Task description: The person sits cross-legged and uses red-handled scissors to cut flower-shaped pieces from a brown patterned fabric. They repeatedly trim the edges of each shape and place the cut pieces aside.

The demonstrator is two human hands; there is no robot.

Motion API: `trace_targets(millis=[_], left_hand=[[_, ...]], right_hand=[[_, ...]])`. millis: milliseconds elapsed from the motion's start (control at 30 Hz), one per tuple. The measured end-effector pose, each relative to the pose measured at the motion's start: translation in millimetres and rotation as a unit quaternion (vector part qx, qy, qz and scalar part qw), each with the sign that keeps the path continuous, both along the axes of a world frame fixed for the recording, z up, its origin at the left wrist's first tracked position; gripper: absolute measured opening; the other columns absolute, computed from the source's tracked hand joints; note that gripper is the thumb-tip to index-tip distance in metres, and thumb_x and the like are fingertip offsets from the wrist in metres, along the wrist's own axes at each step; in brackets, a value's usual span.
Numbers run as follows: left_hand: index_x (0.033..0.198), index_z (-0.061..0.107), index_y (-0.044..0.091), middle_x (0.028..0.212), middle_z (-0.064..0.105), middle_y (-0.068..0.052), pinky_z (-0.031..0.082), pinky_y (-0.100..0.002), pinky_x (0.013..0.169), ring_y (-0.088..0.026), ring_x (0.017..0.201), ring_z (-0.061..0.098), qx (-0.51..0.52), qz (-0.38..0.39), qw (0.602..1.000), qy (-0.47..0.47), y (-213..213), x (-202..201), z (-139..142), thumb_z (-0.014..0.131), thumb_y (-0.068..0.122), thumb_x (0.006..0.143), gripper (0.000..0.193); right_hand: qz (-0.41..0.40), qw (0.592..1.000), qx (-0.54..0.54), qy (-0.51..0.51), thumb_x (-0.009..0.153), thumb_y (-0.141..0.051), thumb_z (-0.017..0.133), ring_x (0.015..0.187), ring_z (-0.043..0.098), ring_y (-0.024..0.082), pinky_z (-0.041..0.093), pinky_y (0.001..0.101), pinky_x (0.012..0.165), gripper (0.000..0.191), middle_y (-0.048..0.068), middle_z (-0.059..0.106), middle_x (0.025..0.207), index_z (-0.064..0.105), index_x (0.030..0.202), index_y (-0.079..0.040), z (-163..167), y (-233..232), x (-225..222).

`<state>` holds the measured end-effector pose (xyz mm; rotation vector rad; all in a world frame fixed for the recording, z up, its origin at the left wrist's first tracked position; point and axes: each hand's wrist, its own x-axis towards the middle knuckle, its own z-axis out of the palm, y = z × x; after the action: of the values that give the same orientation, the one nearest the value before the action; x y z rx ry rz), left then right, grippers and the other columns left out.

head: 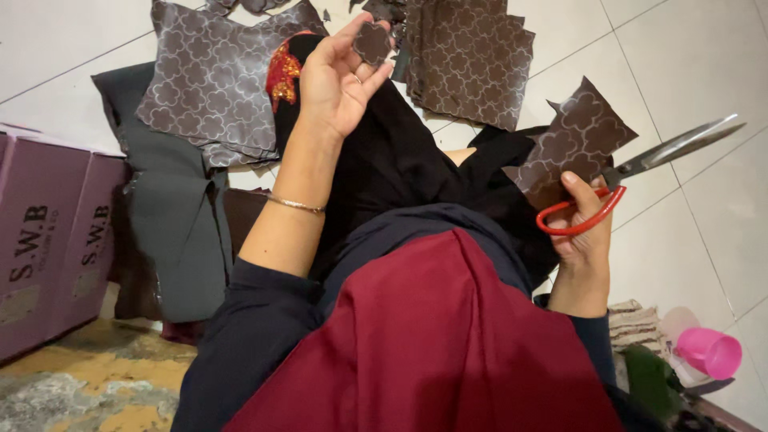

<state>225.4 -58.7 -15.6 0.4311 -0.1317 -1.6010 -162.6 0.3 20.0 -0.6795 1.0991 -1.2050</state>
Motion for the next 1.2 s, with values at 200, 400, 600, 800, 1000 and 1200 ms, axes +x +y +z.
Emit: trace_targets(millis=[200, 400, 600, 800, 1000, 1200], left_hand=[[0.137, 0.061, 0.006, 0.116, 0.07, -0.011, 0.059, -0.049, 0.103, -0.025, 0.108, 0.07, 0.051, 0.108, 0.992, -0.048, -10, 31, -2, 0.053, 0.001, 0.1, 0.037], [0.126, 0.065, 0.006, 0.102, 0.073, -0.012, 0.063, -0.047, 0.09, -0.025, 0.087, 0.073, 0.135, 0.189, 0.969, -0.088, -8, 66, 2, 0.063, 0.004, 0.098, 0.029], [0.116, 0.068, 0.004, 0.1, 0.075, -0.013, 0.064, -0.045, 0.086, -0.027, 0.081, 0.072, 0.135, 0.186, 0.968, -0.101, -1, 73, 6, 0.069, 0.016, 0.093, 0.026], [0.11, 0.069, -0.002, 0.103, 0.073, -0.015, 0.062, -0.045, 0.09, -0.028, 0.089, 0.072, 0.137, 0.181, 0.97, -0.089, 3, 74, 3, 0.074, 0.023, 0.094, 0.03], [0.11, 0.07, 0.001, 0.102, 0.075, -0.015, 0.062, -0.045, 0.088, -0.028, 0.092, 0.074, 0.127, 0.16, 0.977, -0.062, 7, 75, -2, 0.065, 0.029, 0.09, 0.036], [0.124, 0.069, 0.004, 0.108, 0.074, -0.01, 0.064, -0.04, 0.088, -0.022, 0.093, 0.073, 0.093, 0.133, 0.976, -0.145, 12, 64, -9, 0.066, 0.009, 0.094, 0.03]], right_hand=[[-0.025, 0.999, 0.014, -0.023, 0.095, 0.008, 0.071, 0.094, 0.071, 0.022, 0.061, 0.0391, 0.086, 0.027, 0.008, 0.067, 0.101, 0.055, 0.111, -0.007, -10, -1, -11], [-0.054, 0.998, 0.027, -0.006, 0.09, 0.007, 0.07, 0.091, 0.072, 0.022, 0.063, 0.0405, 0.086, 0.026, 0.007, 0.067, 0.098, 0.055, 0.103, -0.01, -7, 0, -8], [-0.036, 0.999, 0.033, 0.01, 0.093, 0.006, 0.071, 0.09, 0.07, 0.021, 0.062, 0.0378, 0.084, 0.025, 0.007, 0.066, 0.099, 0.057, 0.11, -0.007, -6, -1, -10], [-0.017, 0.996, 0.023, 0.087, 0.092, 0.003, 0.072, 0.086, 0.07, 0.018, 0.06, 0.0314, 0.076, 0.027, 0.005, 0.066, 0.1, 0.059, 0.114, -0.004, -14, -4, -32], [0.004, 0.958, 0.024, 0.287, 0.095, -0.003, 0.077, 0.078, 0.061, 0.013, 0.048, 0.0272, 0.064, 0.025, 0.002, 0.062, 0.094, 0.061, 0.114, -0.002, -20, -10, -83], [0.02, 0.859, 0.118, 0.498, 0.091, -0.017, 0.082, 0.071, 0.059, 0.013, 0.047, 0.0291, 0.06, 0.023, 0.004, 0.065, 0.085, 0.065, 0.096, -0.003, -45, -8, -116]])
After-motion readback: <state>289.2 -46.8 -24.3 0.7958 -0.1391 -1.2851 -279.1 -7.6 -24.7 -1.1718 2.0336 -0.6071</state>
